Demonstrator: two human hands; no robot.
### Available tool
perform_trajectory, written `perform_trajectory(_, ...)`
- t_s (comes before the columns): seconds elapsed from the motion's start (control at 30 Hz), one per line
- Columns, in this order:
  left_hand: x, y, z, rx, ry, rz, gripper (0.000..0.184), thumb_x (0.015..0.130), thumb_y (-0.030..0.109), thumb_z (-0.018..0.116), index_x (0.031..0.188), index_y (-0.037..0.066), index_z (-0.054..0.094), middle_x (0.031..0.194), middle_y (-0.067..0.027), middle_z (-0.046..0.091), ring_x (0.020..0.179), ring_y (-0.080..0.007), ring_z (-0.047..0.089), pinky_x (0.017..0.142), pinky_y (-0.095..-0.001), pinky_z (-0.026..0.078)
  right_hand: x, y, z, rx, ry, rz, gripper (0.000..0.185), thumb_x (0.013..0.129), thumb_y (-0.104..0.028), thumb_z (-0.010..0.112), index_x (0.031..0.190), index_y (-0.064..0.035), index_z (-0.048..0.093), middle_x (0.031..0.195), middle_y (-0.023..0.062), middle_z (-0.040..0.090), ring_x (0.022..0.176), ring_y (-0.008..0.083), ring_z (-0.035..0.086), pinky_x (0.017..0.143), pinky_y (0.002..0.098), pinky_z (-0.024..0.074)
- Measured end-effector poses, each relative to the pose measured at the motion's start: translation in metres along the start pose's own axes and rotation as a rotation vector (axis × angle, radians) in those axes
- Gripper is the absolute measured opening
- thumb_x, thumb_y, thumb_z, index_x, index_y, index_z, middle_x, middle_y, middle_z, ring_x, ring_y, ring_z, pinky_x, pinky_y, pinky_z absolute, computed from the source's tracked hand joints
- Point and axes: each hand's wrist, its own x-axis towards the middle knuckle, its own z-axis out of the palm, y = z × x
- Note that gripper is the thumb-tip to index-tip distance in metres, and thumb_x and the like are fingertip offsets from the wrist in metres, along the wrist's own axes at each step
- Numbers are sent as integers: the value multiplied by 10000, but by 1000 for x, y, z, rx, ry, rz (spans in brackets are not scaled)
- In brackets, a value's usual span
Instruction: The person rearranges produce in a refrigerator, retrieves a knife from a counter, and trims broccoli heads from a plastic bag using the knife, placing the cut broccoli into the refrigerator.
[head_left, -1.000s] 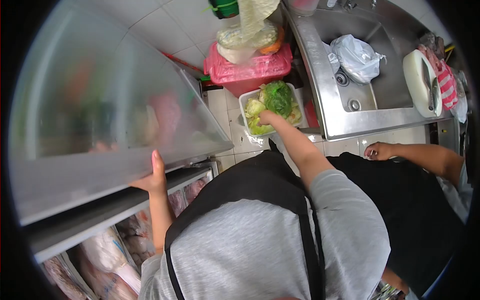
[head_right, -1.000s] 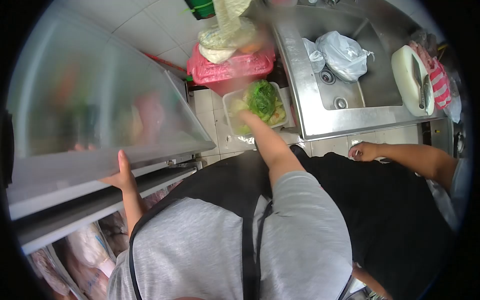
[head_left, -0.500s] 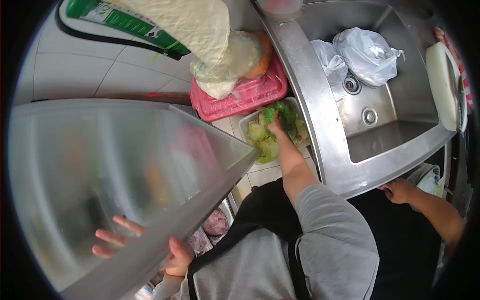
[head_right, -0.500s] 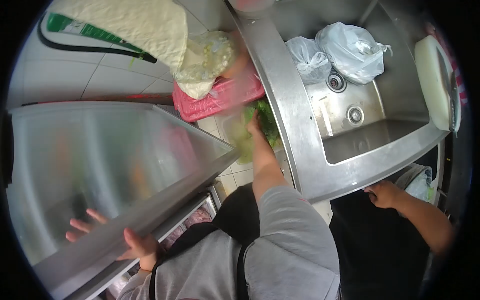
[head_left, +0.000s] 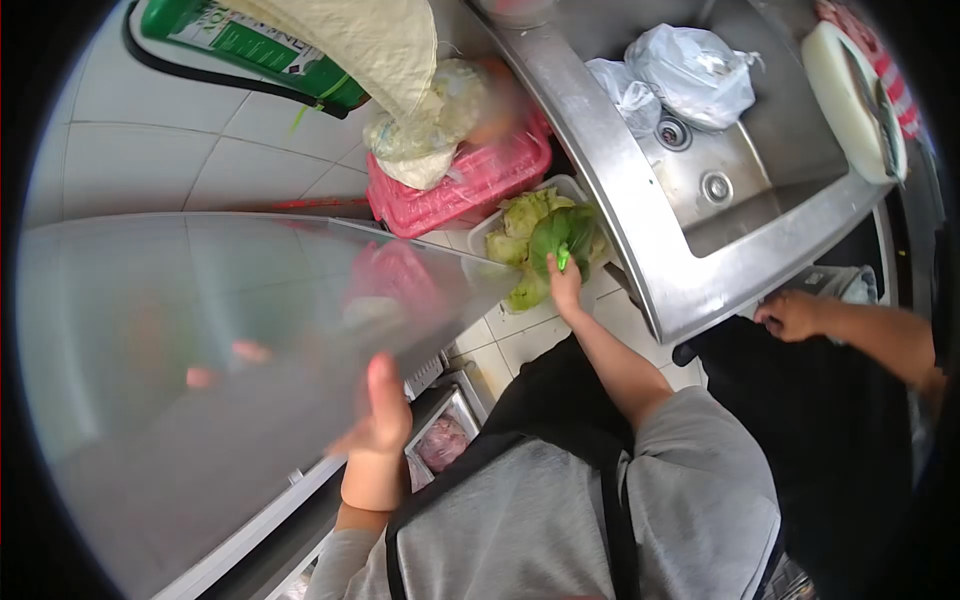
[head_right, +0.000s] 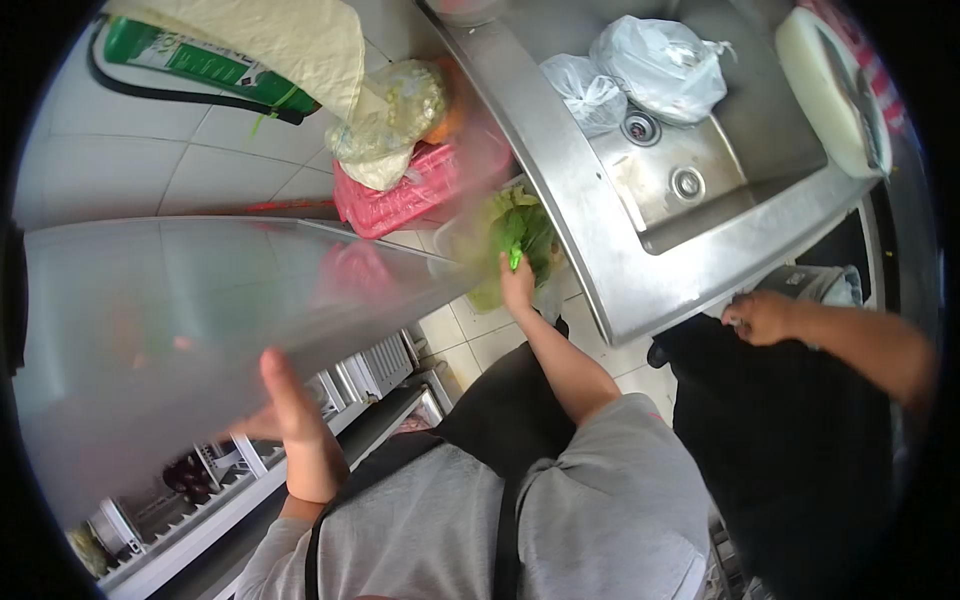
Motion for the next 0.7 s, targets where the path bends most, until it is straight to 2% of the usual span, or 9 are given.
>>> perform_trajectory(0.13,-69,-61,10,-296,-80,248,1227,562,499,730,1338,57,-111,1404,-188,-68,1296,-316,11,1016,-496,128,-82,-44,-17,241,-50,-34,355,823,-341,540,956,-16,481,739,61,530,649,191,519,589,313,417)
perform_trajectory(0.17,-89,-66,3,-353,-373,29,1335,445,501,781,1332,2,-82,1400,-207,-25,1299,-311,-3,1042,-424,50,-104,-62,-24,269,-127,69,320,827,-327,542,929,-33,469,697,33,499,606,144,495,543,296,415)
perform_trajectory(0.23,-165,-98,12,-342,-680,-41,1382,384,575,758,1335,5,-67,1387,-241,-74,1287,-377,-72,1020,-504,29,-165,-128,-47,690,-521,419,254,824,-286,563,881,-70,442,650,9,450,524,100,439,472,255,395)
perform_trajectory(0.3,-223,-108,0,-187,-944,-135,1384,345,497,803,1345,29,-32,1396,-221,2,1293,-377,-9,995,-564,75,-209,-156,-52,847,-878,501,216,823,-248,570,863,-81,440,648,9,456,492,107,435,475,258,411)
perform_trajectory(0.37,-231,-106,-16,-387,-830,-266,1232,381,350,825,1338,51,108,1359,-205,190,1268,-348,184,990,-516,193,-243,-180,-44,884,-1045,589,196,827,-228,566,882,-81,447,659,17,481,501,110,471,497,273,441)
perform_trajectory(0.43,-221,-118,-34,-631,-500,-581,839,489,125,744,1220,34,342,1077,-146,525,997,-248,524,852,-320,418,-257,-204,-28,875,-1295,438,206,841,-256,540,889,-72,464,722,44,524,571,123,522,563,293,478)
perform_trajectory(0.5,-209,-144,-54,-627,-357,-498,730,534,97,718,1177,21,382,1009,-116,558,914,-207,554,811,-306,435,-245,-227,-16,773,-1365,292,253,854,-298,509,917,-54,485,838,85,563,639,141,559,618,295,496)
perform_trajectory(0.57,-197,-160,-76,-650,-265,-549,632,575,81,694,1135,11,409,999,-100,559,892,-175,547,794,-298,434,-248,-265,-24,460,-1078,-34,325,869,-315,477,1030,-33,490,914,95,571,695,147,571,670,276,487)
perform_trajectory(0.7,-174,-173,-116,-836,-85,-745,603,583,75,696,1115,3,421,989,-99,552,900,-179,533,803,-292,423,-238,-288,-48,259,-977,-510,380,871,-270,483,1158,-22,474,921,40,574,765,107,550,681,223,435)
